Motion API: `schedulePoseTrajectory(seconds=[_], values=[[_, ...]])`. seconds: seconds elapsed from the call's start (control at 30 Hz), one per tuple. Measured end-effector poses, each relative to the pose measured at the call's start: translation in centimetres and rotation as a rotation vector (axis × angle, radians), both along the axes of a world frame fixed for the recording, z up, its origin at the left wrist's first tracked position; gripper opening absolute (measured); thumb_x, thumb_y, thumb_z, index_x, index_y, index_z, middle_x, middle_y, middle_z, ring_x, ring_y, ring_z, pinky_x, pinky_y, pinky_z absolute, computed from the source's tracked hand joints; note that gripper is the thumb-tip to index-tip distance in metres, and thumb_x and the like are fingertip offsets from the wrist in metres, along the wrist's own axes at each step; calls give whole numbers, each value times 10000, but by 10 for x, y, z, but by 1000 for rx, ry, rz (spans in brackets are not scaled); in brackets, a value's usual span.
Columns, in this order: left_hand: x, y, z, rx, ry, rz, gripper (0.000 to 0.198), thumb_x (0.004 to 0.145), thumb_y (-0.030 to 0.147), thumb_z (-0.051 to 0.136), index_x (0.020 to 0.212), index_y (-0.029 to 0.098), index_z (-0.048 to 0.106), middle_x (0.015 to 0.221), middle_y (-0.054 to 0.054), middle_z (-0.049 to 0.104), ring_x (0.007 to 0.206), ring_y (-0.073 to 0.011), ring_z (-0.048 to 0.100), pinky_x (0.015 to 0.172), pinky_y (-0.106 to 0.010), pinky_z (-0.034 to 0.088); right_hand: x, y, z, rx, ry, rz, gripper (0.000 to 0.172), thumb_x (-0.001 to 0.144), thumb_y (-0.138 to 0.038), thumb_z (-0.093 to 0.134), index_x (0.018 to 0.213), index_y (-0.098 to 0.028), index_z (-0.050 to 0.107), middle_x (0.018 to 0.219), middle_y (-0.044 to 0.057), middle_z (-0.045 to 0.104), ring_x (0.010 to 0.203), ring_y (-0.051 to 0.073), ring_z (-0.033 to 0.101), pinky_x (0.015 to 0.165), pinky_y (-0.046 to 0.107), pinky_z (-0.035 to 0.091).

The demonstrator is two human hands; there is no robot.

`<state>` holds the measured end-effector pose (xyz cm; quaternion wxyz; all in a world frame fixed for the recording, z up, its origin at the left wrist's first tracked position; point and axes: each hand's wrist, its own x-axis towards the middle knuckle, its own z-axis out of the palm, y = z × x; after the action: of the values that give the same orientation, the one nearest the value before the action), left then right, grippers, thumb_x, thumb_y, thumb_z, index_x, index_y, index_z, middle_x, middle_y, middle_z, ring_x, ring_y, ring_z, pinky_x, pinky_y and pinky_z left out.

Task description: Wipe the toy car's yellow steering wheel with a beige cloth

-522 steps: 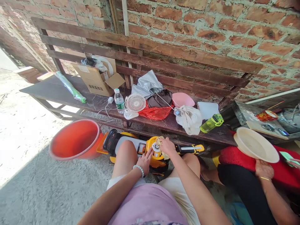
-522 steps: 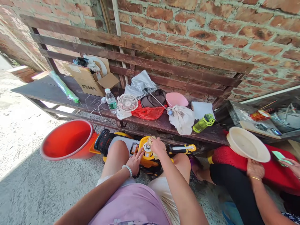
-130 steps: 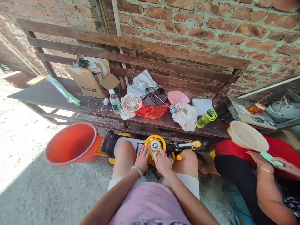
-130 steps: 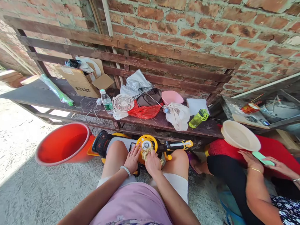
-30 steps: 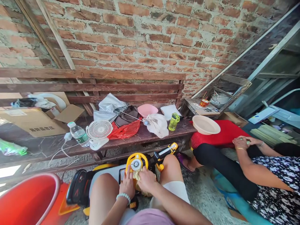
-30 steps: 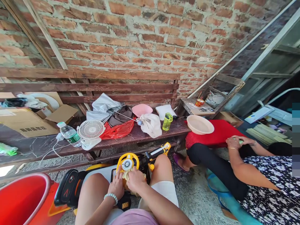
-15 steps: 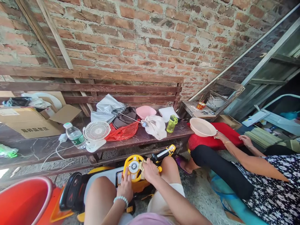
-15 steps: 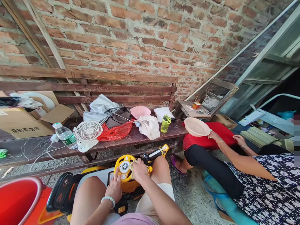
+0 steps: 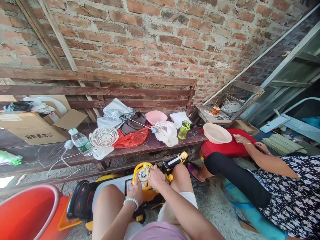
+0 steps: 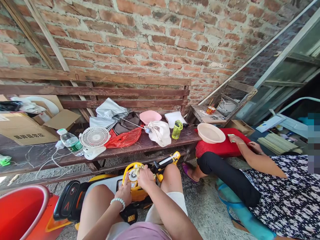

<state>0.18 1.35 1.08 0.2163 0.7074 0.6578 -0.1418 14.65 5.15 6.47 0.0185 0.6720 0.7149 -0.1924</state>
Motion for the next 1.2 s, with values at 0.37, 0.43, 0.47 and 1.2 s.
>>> schedulePoseTrajectory(seconds=[0.37,0.43,0.47,1.2], values=[[3,-14,13,52,-73,40,508,861,141,564,1368,133,525,1715,-181,42,1378,-323,469,951,-405,520,30,-58,-4,-109,57,114,229,843,-289,616,1035,-223,722,1180,88,619,908,203,672,789,293,484],[3,-14,17,54,-56,38,532,852,121,579,1379,134,509,1710,-180,81,1345,-304,501,966,-389,517,38,-51,6,-114,18,98,208,869,-267,595,1028,-223,721,1152,84,616,914,196,660,791,281,466],[3,-14,18,42,-59,33,551,847,129,601,1389,147,500,1711,-168,84,1347,-302,499,974,-383,514,42,-44,12,-97,1,96,210,884,-260,586,1043,-223,717,1162,85,607,924,193,653,797,277,459],[-2,-11,11,15,-95,45,712,799,212,708,1461,233,447,1718,-97,75,1370,-356,459,999,-455,529,22,23,-28,-58,-44,-31,553,965,-351,531,1476,-146,474,1270,185,617,1075,259,676,865,307,493]])
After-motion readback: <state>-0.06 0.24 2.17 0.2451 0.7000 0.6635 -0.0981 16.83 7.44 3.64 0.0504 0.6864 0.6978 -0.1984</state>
